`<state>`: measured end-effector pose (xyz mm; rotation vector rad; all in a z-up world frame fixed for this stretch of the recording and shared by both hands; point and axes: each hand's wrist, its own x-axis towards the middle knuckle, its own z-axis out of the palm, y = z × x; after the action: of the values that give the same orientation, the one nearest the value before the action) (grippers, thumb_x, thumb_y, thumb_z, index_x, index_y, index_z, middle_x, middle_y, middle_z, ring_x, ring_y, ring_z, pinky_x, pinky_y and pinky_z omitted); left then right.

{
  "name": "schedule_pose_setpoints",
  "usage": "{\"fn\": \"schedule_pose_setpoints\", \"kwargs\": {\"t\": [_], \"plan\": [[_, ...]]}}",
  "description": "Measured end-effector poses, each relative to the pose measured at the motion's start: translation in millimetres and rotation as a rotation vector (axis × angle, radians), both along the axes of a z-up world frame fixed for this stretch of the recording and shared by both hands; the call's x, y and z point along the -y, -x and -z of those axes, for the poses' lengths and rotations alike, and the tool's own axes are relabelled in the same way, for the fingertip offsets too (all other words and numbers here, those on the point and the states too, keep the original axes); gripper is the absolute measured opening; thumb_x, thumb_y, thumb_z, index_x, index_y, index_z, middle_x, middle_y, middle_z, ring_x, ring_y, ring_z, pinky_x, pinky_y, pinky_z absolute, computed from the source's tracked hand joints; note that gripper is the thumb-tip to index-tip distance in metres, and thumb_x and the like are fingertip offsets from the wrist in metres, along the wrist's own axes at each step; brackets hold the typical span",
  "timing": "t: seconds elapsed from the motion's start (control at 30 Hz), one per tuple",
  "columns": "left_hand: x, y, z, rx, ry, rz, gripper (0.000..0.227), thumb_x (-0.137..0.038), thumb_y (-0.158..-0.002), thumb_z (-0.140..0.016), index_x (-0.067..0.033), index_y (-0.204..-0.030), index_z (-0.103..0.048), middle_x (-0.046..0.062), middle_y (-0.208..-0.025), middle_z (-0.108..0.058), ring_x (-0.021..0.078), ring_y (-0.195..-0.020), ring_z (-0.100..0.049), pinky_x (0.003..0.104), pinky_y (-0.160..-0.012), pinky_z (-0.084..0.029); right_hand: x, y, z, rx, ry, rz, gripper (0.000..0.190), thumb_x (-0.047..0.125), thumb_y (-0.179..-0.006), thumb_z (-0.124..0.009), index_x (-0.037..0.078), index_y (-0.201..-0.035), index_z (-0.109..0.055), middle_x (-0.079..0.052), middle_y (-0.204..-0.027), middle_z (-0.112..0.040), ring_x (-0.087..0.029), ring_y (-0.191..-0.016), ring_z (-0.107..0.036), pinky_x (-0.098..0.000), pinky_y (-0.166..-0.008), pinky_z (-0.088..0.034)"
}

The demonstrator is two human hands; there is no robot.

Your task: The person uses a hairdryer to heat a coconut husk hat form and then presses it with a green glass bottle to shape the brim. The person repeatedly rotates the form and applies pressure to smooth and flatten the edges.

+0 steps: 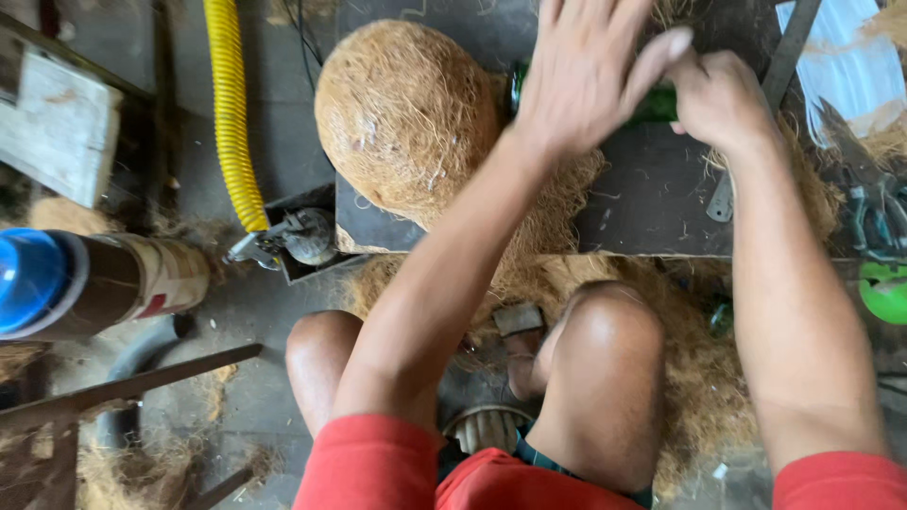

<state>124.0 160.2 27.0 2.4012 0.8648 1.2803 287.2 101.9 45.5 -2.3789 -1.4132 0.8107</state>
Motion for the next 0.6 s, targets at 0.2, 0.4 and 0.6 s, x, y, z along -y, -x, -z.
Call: {"fn": "schedule_pose_setpoints", "kwargs": {"t": [0.2,0.4,0.6], "plan": [[118.8,69.6,33.5,-0.478,0.131,-0.136,0.058,-0.053,-0.097,-0.041,-0.0056,-0.129,-0.051,0.019,-0.131,-0.054,0.0323,-0.111,-0.053,0.047,-0.093,-0.043,17.9,-48.7,39.2,-0.396,-0.089,0.024,0.080,0.070,-0.106,-0.025,0.003,-0.120,-0.065,-0.011,-0.071,-0.057,-0.013,-0.061,-0.053,-0.0249,-0.053,-0.041],[119.2,102.0,43.2,-0.856,0.132,0.038,0.093,-0.075,-0.092,-0.006,-0.0096,-0.158,-0.008,0.015,-0.164,-0.007,0.0310,-0.153,-0.006,0.047,-0.123,-0.007,63.2,-30.8,-4.8,-0.699,-0.161,-0.206,0.011,0.007,-0.103,-0.055,0.009,-0.101,-0.045,-0.002,-0.077,-0.047,-0.012,-0.065,-0.044,-0.0267,-0.057,-0.038],[89.2,160.9,35.5,-0.704,0.111,0.419,0.100,-0.076,-0.088,-0.002,-0.0048,-0.154,-0.026,0.019,-0.161,-0.021,0.0343,-0.151,-0.015,0.048,-0.122,-0.007,98.8,4.8,-12.8,-0.041,0.109,-0.225,0.030,0.031,-0.090,-0.065,0.009,-0.109,-0.055,-0.013,-0.113,-0.063,-0.032,-0.103,-0.060,-0.0535,-0.087,-0.048]]}}
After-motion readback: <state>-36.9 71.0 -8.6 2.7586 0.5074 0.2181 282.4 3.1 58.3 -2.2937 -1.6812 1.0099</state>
